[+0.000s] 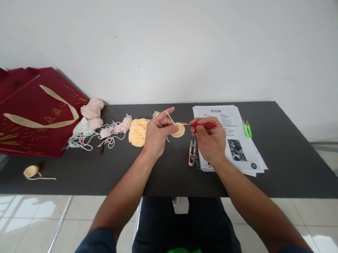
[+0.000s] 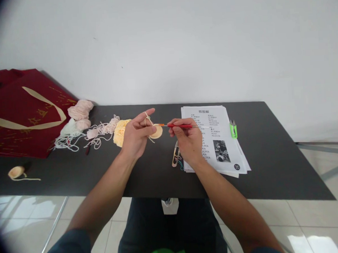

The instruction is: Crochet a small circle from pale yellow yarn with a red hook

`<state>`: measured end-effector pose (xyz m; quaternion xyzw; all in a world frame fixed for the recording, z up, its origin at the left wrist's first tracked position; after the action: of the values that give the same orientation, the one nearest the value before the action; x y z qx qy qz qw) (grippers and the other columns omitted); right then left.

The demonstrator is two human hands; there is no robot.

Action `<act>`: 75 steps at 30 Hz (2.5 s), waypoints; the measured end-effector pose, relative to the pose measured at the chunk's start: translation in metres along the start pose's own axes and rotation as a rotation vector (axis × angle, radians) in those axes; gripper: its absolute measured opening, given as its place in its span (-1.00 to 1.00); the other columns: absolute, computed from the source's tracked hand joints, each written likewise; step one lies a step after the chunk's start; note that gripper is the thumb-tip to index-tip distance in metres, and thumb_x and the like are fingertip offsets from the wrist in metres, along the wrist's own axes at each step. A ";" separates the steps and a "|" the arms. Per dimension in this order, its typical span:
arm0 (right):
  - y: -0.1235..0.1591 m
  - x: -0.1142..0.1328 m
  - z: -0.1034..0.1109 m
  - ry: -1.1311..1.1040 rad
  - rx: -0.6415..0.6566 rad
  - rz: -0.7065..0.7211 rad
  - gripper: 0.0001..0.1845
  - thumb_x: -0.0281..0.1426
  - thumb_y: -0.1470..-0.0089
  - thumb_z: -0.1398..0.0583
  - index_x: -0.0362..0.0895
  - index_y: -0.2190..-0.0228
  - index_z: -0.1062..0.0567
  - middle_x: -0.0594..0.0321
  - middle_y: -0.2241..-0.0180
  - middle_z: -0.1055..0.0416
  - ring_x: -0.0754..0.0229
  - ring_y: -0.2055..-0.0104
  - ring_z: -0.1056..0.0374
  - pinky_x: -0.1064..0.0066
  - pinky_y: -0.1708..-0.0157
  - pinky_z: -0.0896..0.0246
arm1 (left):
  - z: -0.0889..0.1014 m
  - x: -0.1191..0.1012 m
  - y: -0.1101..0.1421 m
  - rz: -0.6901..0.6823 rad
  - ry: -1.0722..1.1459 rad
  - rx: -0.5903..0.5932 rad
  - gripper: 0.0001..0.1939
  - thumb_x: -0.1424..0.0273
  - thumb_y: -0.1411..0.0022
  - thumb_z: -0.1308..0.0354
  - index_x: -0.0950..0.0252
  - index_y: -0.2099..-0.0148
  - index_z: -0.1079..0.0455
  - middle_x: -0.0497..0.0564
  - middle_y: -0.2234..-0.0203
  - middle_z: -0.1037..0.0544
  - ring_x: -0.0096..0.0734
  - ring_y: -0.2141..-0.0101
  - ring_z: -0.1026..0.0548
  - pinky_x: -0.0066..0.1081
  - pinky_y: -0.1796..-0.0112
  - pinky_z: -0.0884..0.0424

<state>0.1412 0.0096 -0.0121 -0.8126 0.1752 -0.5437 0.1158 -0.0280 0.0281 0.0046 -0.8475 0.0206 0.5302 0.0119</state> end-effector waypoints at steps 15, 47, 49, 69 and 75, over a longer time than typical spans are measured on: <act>0.004 0.009 0.003 0.104 -0.030 0.000 -0.80 -0.27 -0.16 -0.39 0.00 0.28 -0.46 0.32 0.29 -0.60 0.30 0.41 -0.45 0.41 0.44 -0.34 | -0.002 -0.002 0.005 -0.214 -0.218 -0.049 -0.46 0.57 0.07 -0.29 0.19 -0.02 -0.61 -0.16 0.54 -0.50 -0.55 0.55 -0.34 -0.48 0.50 -0.27; 0.002 -0.001 0.000 -0.136 -0.036 -0.286 -0.82 -0.29 -0.14 -0.42 -0.01 0.28 -0.54 0.35 0.25 -0.68 0.36 0.34 -0.57 0.53 0.29 -0.59 | -0.002 0.003 0.003 -0.097 -0.104 0.079 -0.82 0.52 0.00 -0.42 0.23 0.28 -0.63 -0.10 0.53 -0.54 -0.56 0.51 -0.44 -0.50 0.41 -0.38; 0.004 -0.003 -0.002 -0.144 -0.059 -0.308 -0.84 -0.30 -0.15 -0.41 -0.02 0.26 -0.56 0.34 0.25 -0.69 0.37 0.32 -0.59 0.55 0.24 -0.61 | -0.001 0.005 0.004 -0.121 -0.136 0.062 -0.83 0.51 -0.03 -0.43 0.23 0.26 -0.64 -0.09 0.51 -0.56 -0.56 0.50 -0.45 -0.49 0.40 -0.38; 0.011 0.004 -0.013 -0.046 -0.102 -0.164 -0.87 -0.33 -0.13 -0.42 -0.02 0.26 -0.61 0.32 0.31 -0.69 0.28 0.34 -0.60 0.42 0.29 -0.63 | -0.004 0.001 0.006 -0.175 -0.237 -0.082 -0.27 0.44 -0.03 -0.46 0.15 -0.28 -0.47 -0.08 0.40 -0.65 -0.46 0.43 -0.53 -0.44 0.37 -0.42; 0.014 0.008 -0.012 0.053 -0.114 -0.089 -0.88 -0.35 -0.14 -0.41 -0.03 0.25 -0.62 0.29 0.32 -0.69 0.23 0.36 -0.60 0.36 0.32 -0.60 | -0.003 0.003 0.005 -0.161 -0.134 -0.047 -0.31 0.44 -0.01 -0.49 0.15 -0.23 -0.51 -0.09 0.41 -0.65 -0.43 0.38 -0.58 -0.42 0.31 -0.45</act>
<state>0.1309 -0.0064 -0.0060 -0.8102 0.1727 -0.5587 0.0404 -0.0240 0.0230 0.0030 -0.8090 -0.0609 0.5835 0.0362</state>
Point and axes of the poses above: each hand's wrist, its own y-axis away from the middle knuckle, its own z-axis out of the back of the hand, x = y × z, the point moved 3 cm from there along -y, towards the middle knuckle
